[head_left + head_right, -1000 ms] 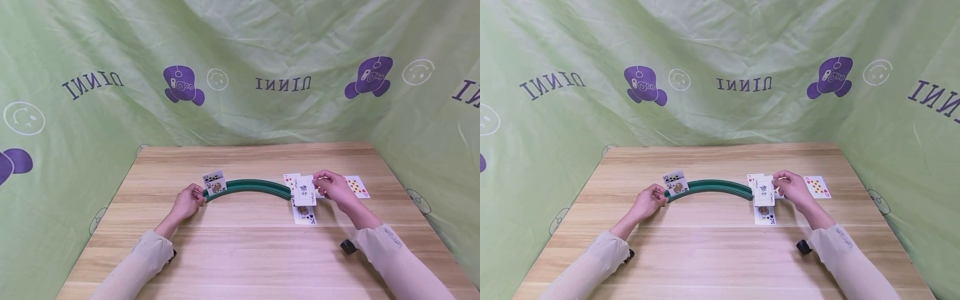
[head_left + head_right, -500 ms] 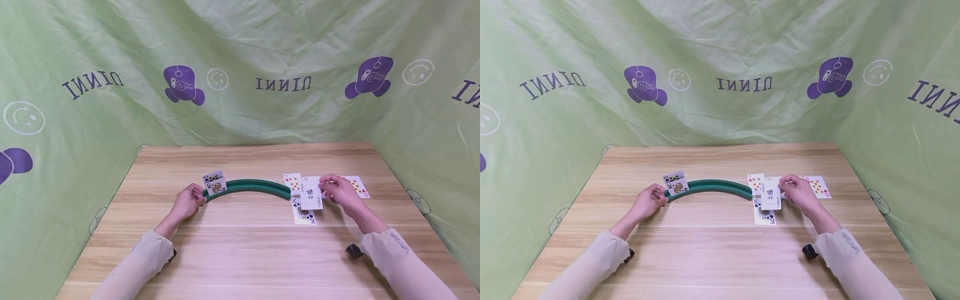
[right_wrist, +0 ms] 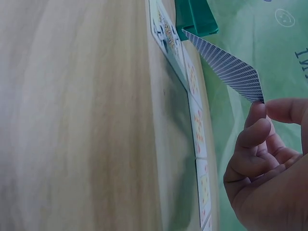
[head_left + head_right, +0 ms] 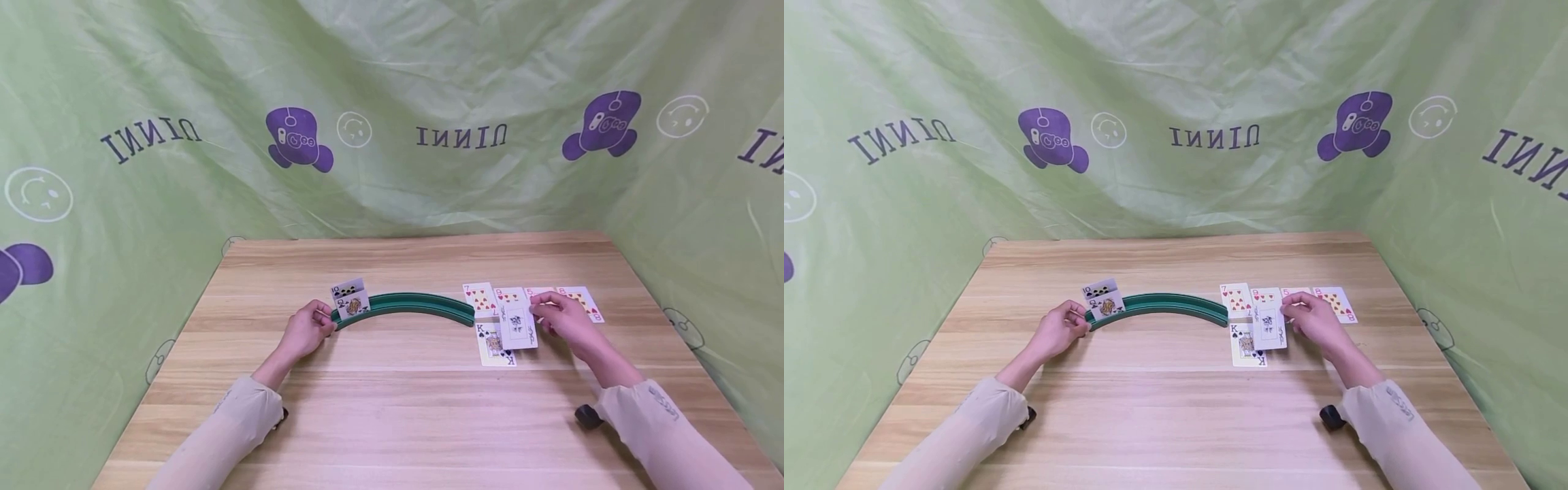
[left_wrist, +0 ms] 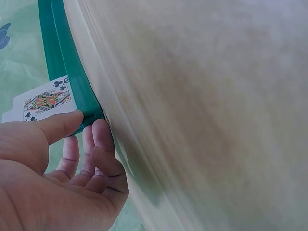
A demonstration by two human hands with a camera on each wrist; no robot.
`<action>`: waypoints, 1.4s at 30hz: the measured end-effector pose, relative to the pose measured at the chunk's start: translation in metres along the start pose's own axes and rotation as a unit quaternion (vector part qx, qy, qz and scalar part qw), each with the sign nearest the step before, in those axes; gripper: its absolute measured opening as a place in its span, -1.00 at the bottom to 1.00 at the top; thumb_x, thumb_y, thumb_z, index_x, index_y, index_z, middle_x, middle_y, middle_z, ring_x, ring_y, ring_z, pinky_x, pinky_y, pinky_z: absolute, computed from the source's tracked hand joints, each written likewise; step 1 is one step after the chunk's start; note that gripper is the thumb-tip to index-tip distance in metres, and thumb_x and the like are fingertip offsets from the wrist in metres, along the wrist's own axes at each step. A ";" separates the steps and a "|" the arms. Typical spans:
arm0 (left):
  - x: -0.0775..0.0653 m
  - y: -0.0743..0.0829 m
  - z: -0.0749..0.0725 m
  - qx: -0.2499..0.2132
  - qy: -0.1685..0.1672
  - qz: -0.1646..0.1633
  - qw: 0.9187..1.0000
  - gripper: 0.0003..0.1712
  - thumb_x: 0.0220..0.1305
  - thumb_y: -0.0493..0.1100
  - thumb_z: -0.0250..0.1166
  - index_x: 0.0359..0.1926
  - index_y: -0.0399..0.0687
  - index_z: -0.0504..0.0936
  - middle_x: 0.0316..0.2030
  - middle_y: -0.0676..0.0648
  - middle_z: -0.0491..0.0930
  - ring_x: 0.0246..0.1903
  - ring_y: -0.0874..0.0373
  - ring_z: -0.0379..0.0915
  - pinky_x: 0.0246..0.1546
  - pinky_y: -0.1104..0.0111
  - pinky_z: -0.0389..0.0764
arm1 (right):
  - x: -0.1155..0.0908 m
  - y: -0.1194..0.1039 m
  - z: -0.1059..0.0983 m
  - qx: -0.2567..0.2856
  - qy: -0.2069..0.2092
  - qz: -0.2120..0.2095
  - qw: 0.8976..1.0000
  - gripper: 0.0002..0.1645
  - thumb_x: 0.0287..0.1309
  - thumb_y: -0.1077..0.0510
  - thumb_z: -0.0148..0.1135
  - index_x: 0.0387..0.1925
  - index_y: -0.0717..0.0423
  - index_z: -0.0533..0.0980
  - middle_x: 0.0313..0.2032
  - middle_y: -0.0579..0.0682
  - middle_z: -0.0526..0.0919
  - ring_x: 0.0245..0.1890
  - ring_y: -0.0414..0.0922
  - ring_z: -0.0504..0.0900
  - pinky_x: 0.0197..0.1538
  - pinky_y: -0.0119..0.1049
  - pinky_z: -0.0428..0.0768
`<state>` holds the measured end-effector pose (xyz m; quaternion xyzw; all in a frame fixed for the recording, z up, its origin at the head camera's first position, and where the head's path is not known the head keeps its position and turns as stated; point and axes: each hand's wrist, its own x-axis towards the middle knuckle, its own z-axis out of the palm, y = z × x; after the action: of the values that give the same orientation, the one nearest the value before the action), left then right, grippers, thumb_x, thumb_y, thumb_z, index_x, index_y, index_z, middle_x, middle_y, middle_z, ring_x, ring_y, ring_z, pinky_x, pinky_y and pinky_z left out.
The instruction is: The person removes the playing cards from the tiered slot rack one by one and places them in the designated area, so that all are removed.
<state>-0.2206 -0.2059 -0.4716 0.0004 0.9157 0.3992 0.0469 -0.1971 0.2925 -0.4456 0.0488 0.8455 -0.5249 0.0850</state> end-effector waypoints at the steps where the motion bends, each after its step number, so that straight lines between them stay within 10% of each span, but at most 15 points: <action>1: 0.000 0.000 0.000 0.000 -0.001 -0.001 1.000 -0.76 0.21 -0.34 0.33 -0.12 -0.17 0.50 -0.32 -0.14 0.67 -0.34 0.11 0.56 -0.33 0.39 0.49 | 0.000 0.001 -0.001 -0.003 0.000 0.000 1.000 -0.58 0.39 0.15 0.09 0.12 0.38 0.40 -0.35 -0.11 0.53 -0.48 -0.25 0.48 -0.38 -0.33 0.46; 42: 0.000 0.000 0.000 0.001 0.000 -0.001 1.000 -0.75 0.20 -0.32 0.34 -0.11 -0.17 0.51 -0.31 -0.14 0.69 -0.33 0.11 0.57 -0.30 0.39 0.49 | -0.010 0.027 -0.017 -0.077 -0.030 0.042 0.996 -0.55 0.31 0.11 0.17 0.10 0.35 0.49 -0.36 -0.07 0.66 -0.46 -0.24 0.51 -0.36 -0.35 0.49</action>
<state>-0.2207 -0.2059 -0.4710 -0.0006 0.9161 0.3980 0.0479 -0.1843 0.3200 -0.4602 0.0614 0.8779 -0.4551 0.1356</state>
